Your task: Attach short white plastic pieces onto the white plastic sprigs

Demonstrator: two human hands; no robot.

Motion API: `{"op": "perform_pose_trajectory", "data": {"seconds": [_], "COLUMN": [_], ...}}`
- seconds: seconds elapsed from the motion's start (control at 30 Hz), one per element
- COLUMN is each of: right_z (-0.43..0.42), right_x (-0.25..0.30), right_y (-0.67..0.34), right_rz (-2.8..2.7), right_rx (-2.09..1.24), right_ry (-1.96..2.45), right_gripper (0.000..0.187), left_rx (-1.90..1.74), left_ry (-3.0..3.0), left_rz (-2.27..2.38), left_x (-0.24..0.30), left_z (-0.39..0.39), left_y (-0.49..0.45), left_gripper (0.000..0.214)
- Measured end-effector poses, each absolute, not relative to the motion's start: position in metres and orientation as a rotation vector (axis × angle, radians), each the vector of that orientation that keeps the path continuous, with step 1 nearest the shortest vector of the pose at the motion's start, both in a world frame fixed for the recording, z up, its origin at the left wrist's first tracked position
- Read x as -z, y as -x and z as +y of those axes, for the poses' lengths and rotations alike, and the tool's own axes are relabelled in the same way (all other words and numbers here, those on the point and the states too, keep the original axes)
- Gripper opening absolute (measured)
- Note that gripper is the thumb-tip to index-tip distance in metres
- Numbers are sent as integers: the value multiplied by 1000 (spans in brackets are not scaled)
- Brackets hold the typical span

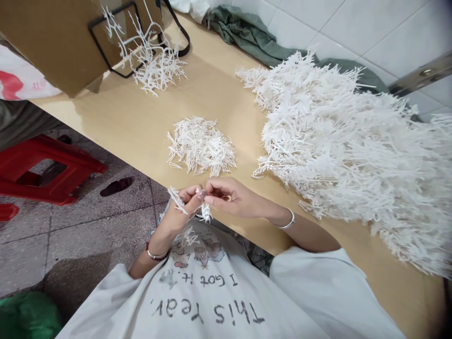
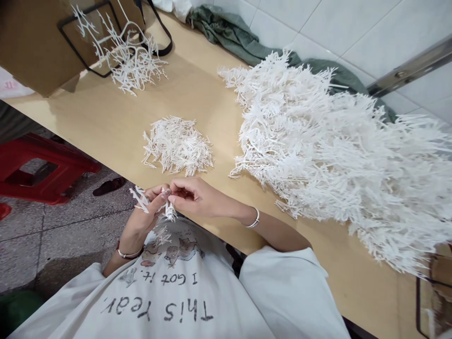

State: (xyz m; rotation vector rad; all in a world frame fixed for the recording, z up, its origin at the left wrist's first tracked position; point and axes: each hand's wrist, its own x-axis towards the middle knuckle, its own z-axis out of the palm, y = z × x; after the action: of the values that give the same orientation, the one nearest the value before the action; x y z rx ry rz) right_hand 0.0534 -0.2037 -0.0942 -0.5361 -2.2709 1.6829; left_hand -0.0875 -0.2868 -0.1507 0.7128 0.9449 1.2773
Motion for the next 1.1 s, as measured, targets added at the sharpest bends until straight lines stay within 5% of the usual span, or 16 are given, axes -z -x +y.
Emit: {"op": "perform_pose_trajectory", "data": {"seconds": [0.4,0.63,0.83,0.93,1.1], "right_z": [-208,-174,-149,-164,-197], "right_x": [96,98,114,111,102], "right_y": [-55,-60,-65,-64,-61], "right_rz": [-2247,-2407,-2418,-2269,-2317], "right_rx": [-1664,-767,-400,-538,-1339], "right_ry": [515,761,998,907,518], "right_gripper": [18,22,32,33,27], "left_rx": [-1205,-1427,-1459,-1445,-1421], "left_ry": [-506,-558,-656,-710,-766], "left_rz": [831,1016,1049,1048,1072], "left_x": [145,141,146,147,148], "left_z": [-281,-280,-281,-281,-282], "left_y": [88,86,86,86,85], "left_gripper": [36,36,34,34,34]}}
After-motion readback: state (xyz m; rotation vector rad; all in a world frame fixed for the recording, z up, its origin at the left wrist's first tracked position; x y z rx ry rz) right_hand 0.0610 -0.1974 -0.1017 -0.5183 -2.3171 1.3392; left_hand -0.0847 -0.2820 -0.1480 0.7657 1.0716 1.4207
